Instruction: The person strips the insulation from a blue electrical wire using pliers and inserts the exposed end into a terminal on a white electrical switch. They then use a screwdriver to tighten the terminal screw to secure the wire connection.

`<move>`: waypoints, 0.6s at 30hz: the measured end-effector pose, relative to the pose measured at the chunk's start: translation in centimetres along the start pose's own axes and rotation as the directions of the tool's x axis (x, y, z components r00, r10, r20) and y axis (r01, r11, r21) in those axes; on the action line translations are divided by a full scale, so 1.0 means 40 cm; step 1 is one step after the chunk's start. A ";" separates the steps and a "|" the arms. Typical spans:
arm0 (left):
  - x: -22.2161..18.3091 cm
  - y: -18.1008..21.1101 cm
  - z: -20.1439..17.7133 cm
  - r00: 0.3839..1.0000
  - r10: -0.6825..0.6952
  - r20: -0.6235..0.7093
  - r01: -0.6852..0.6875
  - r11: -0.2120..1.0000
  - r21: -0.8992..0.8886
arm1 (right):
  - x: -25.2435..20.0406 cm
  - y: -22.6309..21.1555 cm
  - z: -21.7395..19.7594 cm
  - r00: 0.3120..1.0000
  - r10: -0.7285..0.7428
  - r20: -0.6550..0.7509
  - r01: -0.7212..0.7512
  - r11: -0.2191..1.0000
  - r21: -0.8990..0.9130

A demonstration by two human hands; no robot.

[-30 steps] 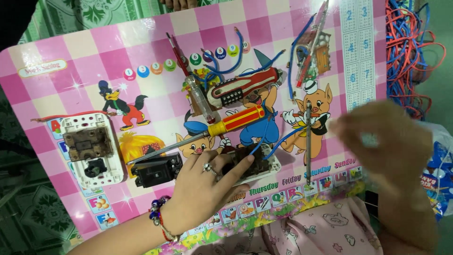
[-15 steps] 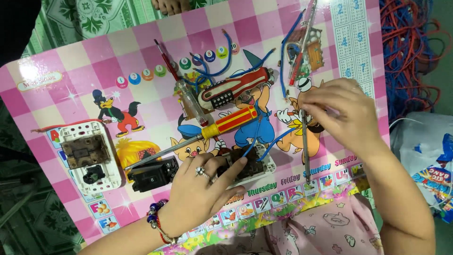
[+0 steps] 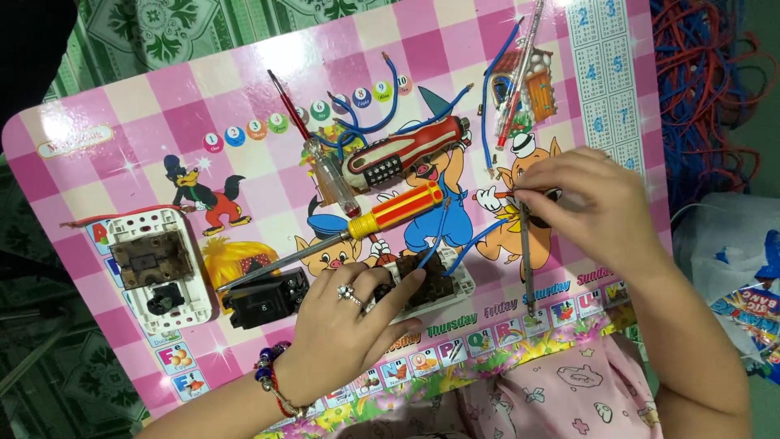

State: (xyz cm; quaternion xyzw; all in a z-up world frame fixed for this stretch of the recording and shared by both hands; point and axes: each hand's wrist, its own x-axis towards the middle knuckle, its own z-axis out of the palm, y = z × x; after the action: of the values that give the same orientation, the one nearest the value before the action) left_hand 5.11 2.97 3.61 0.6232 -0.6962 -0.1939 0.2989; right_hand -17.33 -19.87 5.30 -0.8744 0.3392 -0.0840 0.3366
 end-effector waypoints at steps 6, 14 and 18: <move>0.002 0.002 0.000 1.000 -0.005 -0.003 0.005 1.000 -0.004 | -0.006 0.017 -0.001 0.984 0.178 0.018 -0.178 0.958 0.223; 0.001 0.003 0.001 1.000 -0.014 0.006 0.014 1.000 -0.005 | -0.054 0.120 -0.007 0.948 0.214 0.234 -0.316 0.684 0.658; 0.001 0.003 -0.001 1.000 -0.017 0.020 0.017 1.000 0.000 | -0.064 0.129 -0.011 0.955 0.108 0.277 -0.277 0.659 0.699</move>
State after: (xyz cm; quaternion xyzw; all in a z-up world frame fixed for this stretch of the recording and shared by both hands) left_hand 5.05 2.96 3.73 0.6270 -0.6938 -0.2026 0.2905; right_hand -22.20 -21.24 2.49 -0.6296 0.3307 -0.0828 0.6981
